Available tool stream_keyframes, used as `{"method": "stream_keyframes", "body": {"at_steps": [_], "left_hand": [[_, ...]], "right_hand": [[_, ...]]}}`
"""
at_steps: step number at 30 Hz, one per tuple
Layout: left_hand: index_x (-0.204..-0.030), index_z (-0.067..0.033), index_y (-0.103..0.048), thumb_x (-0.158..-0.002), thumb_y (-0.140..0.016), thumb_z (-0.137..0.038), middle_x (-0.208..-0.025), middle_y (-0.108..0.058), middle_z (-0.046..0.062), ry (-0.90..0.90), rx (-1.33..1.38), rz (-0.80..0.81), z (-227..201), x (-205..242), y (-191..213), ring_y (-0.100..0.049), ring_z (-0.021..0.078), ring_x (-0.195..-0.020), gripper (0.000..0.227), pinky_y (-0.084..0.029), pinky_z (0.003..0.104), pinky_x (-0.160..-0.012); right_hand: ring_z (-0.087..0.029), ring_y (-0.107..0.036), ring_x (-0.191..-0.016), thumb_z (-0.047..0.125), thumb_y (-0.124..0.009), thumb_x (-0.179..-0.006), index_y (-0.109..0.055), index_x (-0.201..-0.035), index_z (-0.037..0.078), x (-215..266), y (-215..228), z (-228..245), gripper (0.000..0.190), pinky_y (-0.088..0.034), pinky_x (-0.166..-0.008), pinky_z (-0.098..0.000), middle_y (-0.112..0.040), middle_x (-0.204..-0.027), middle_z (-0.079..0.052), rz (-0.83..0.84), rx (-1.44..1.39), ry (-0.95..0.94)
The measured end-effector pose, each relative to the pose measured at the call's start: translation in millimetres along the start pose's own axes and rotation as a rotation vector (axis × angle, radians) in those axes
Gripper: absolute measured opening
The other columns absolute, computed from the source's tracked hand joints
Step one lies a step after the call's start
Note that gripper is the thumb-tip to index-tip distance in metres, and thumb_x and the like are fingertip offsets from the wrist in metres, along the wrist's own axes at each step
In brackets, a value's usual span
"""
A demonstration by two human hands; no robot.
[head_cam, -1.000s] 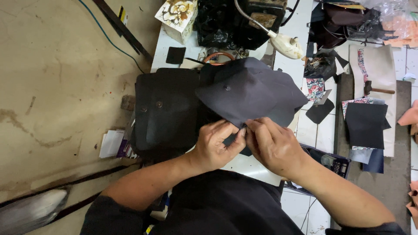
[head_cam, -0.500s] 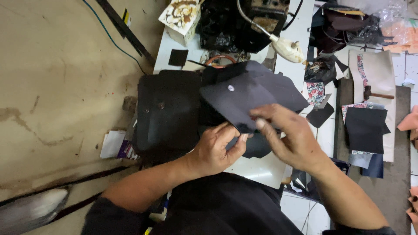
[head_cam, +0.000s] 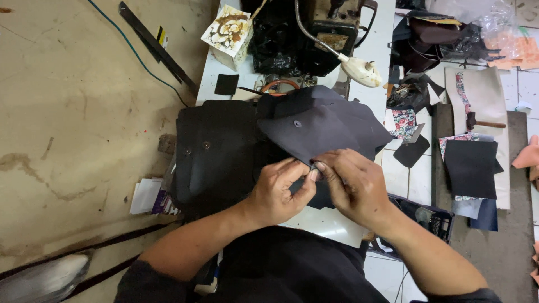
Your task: Peeling off protective green backing from leather pieces and organizing them on a workbench.
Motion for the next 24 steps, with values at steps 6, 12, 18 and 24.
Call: {"method": "stream_keyframes", "body": {"at_steps": [6,12,18,24], "left_hand": [[-0.073,-0.0057,-0.057,-0.095,-0.058,-0.008,-0.058,-0.047,0.013,-0.13,-0.149,-0.015,-3.5,6.4,-8.0,-0.059,0.0368,-0.052,0.022,-0.048,0.037,-0.046],[-0.077,-0.0053,-0.058,-0.094,-0.059,-0.008,-0.059,-0.048,0.011,-0.184,-0.268,0.033,5.4,1.9,-6.5,-0.061,0.0356,-0.052,0.017,-0.048,0.041,-0.045],[-0.067,0.0023,-0.053,-0.1,-0.065,-0.014,-0.057,-0.053,0.024,0.065,-0.009,-0.031,-11.3,-15.2,11.0,-0.065,0.0457,-0.058,0.038,-0.054,0.037,-0.049],[-0.067,-0.001,-0.052,-0.103,-0.058,-0.012,-0.06,-0.055,0.023,0.032,0.036,0.053,-15.9,-17.3,8.5,-0.064,0.0463,-0.062,0.038,-0.05,0.042,-0.05]], "right_hand": [[-0.027,-0.063,-0.052,0.0,-0.065,-0.097,-0.075,-0.088,0.004,4.7,-0.2,1.3,0.014,-0.049,-0.045,-0.0311,-0.069,-0.068,-0.009,-0.095,-0.044,-0.125],[-0.03,-0.066,-0.055,0.001,-0.067,-0.099,-0.073,-0.084,0.004,-2.6,-4.3,-10.9,0.016,-0.054,-0.054,-0.0349,-0.068,-0.067,-0.01,-0.108,-0.145,-0.182],[-0.038,-0.075,-0.076,-0.004,-0.069,-0.094,-0.074,-0.093,-0.002,-8.9,-2.3,5.8,0.005,-0.06,-0.068,-0.0419,-0.075,-0.082,-0.017,-0.094,-0.042,0.01],[-0.043,-0.076,-0.081,-0.008,-0.066,-0.094,-0.074,-0.096,-0.005,-1.1,-0.6,8.6,0.008,-0.061,-0.07,-0.0452,-0.075,-0.084,-0.018,-0.118,-0.033,-0.007]]}}
Point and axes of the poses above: each hand's wrist, its own x-axis away from the middle knuckle, its own y-axis out of the back of the hand, z = x × y, the point moved 4 cm from there along -x, towards the middle knuckle
